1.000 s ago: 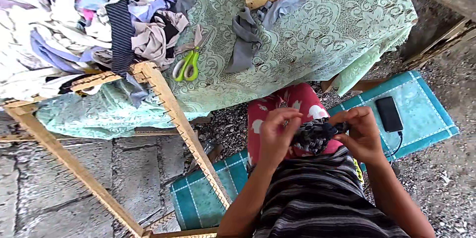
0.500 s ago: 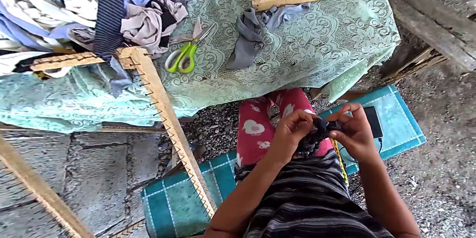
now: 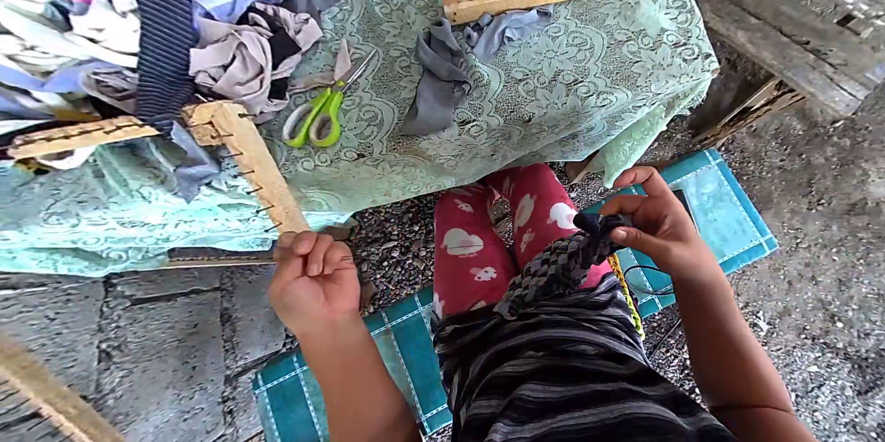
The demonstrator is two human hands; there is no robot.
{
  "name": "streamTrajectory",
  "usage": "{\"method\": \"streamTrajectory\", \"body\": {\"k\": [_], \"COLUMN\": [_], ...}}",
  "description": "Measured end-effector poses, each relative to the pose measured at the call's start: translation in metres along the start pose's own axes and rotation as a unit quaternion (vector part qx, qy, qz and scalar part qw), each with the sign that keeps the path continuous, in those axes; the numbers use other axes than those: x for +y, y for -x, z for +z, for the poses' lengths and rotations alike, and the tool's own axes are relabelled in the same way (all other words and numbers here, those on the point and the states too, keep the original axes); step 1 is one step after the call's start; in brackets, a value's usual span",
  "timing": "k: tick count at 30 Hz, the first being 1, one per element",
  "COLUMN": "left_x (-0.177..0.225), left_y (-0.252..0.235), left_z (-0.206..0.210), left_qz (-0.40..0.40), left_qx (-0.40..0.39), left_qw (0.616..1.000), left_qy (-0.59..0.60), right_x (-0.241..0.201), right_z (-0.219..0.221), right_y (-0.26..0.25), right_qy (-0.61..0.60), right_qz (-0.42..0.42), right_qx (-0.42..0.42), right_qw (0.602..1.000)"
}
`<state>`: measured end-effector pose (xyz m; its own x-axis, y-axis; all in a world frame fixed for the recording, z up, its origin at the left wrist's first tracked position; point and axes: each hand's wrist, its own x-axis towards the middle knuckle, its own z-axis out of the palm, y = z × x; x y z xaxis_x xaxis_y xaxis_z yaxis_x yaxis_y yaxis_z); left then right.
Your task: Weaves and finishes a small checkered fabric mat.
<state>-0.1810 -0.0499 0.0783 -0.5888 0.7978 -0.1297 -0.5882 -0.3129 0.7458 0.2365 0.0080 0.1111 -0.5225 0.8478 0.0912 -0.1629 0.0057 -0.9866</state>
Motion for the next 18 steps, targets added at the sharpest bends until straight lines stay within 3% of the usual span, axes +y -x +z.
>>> {"method": "streamTrajectory", "body": {"k": [3, 8, 12, 16, 18], "left_x": [-0.001, -0.022, -0.043, -0.071, -0.084], "left_y": [-0.001, -0.002, 0.041, 0.086, 0.1], "left_z": [-0.006, -0.004, 0.032, 0.077, 0.092], "left_qz": [0.054, 0.046, 0.03, 0.054, 0.025], "left_qx": [0.04, 0.065, -0.097, -0.29, -0.348], "left_qw": [0.994, 0.983, 0.948, 0.891, 0.883], "left_qy": [-0.083, -0.168, -0.302, -0.346, -0.314], "right_x": [0.002, 0.0, 0.005, 0.014, 0.017], "right_z": [0.003, 0.007, 0.016, 0.031, 0.039], "right_y": [-0.004, -0.005, 0.002, 0.006, 0.009], "right_qy": [-0.004, 0.016, 0.058, 0.123, 0.172], "right_qz": [-0.015, -0.055, -0.091, -0.149, -0.185], "right_qx": [-0.035, -0.058, -0.018, 0.017, 0.032], "right_qw": [0.999, 0.997, 0.994, 0.981, 0.967]}}
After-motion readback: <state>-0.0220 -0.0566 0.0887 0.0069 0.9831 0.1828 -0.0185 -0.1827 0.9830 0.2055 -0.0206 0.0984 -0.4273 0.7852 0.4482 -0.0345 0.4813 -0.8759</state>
